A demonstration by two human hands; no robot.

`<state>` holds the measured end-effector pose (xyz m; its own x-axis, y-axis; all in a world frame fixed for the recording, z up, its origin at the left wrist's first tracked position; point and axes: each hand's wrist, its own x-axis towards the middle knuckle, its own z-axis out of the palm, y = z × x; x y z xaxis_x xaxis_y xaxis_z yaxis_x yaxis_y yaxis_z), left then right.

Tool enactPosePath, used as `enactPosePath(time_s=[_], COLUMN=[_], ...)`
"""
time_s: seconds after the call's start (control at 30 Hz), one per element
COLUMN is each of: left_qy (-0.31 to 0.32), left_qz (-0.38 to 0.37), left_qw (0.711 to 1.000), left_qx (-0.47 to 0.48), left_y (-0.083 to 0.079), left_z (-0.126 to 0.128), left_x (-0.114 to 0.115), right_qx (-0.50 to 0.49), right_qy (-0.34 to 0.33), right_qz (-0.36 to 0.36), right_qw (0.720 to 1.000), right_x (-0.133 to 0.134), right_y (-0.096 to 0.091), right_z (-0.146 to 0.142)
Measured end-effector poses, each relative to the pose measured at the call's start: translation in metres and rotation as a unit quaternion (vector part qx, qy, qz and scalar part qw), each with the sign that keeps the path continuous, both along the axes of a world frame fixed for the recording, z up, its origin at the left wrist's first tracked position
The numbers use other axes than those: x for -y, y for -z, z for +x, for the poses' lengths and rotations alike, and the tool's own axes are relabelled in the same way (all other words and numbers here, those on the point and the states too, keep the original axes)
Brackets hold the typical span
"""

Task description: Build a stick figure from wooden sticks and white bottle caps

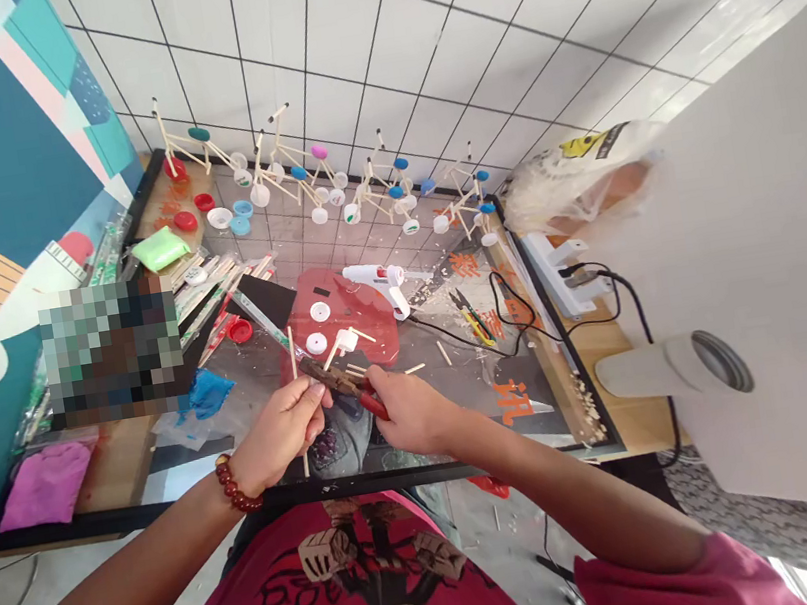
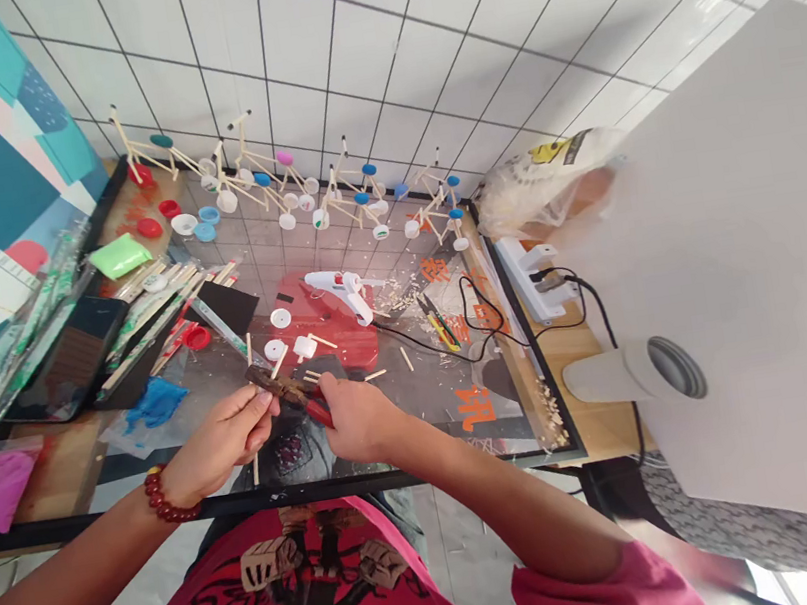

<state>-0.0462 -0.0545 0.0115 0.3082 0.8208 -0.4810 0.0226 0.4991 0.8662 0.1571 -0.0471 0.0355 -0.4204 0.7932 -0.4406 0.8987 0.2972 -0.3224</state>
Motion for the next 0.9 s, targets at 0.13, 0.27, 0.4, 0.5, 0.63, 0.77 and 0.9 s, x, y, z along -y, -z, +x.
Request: enactPosePath(time_s=[0.13, 0.27, 0.4, 0.5, 0.63, 0.77, 0.9], left_qy=[-0.029, -0.015, 0.048, 0.062, 0.026, -0.009, -0.021], left_qz=[-0.075, -0.145, -0.024, 0.241, 0.417, 0.457, 0.341], left_qw=[0.996, 0.985, 0.998, 0.932, 0.815, 0.819, 0.926], left_qx=[0.044, 0.089, -0.037, -0.264, -0.402, -0.347, -0.160], left_y=[-0.001, -0.006, -0.006, -0.004, -0.003, -0.008, -0.011], left_z=[-0.004, -0.003, -0.015, -0.036, -0.046, -0.025, -0.003], left_x=[0.010, 0.013, 0.011, 0.005, -0.004, -0.010, -0.017], right_qx=[-0.002, 0.019, 0.037, 0.068, 0.104, 0.114, 0.076], right_qy=[-0.017, -0.014, -0.003, 0.015, 0.018, 0.001, -0.003], right_qz=[-0.018, -0.007, -0.021, -0.029, -0.016, -0.005, 0.027], right_qw=[1.000, 1.000, 0.999, 0.997, 0.994, 0.993, 0.997], right_x=[0.002, 0.001, 0.001, 0.003, 0.011, 0.018, 0.024], right_y=[0.003, 0.005, 0.002, -0.003, -0.009, -0.016, -0.025], right_z=[-0.006, -0.009, -0.005, 0.002, 0.007, 0.002, 0.001])
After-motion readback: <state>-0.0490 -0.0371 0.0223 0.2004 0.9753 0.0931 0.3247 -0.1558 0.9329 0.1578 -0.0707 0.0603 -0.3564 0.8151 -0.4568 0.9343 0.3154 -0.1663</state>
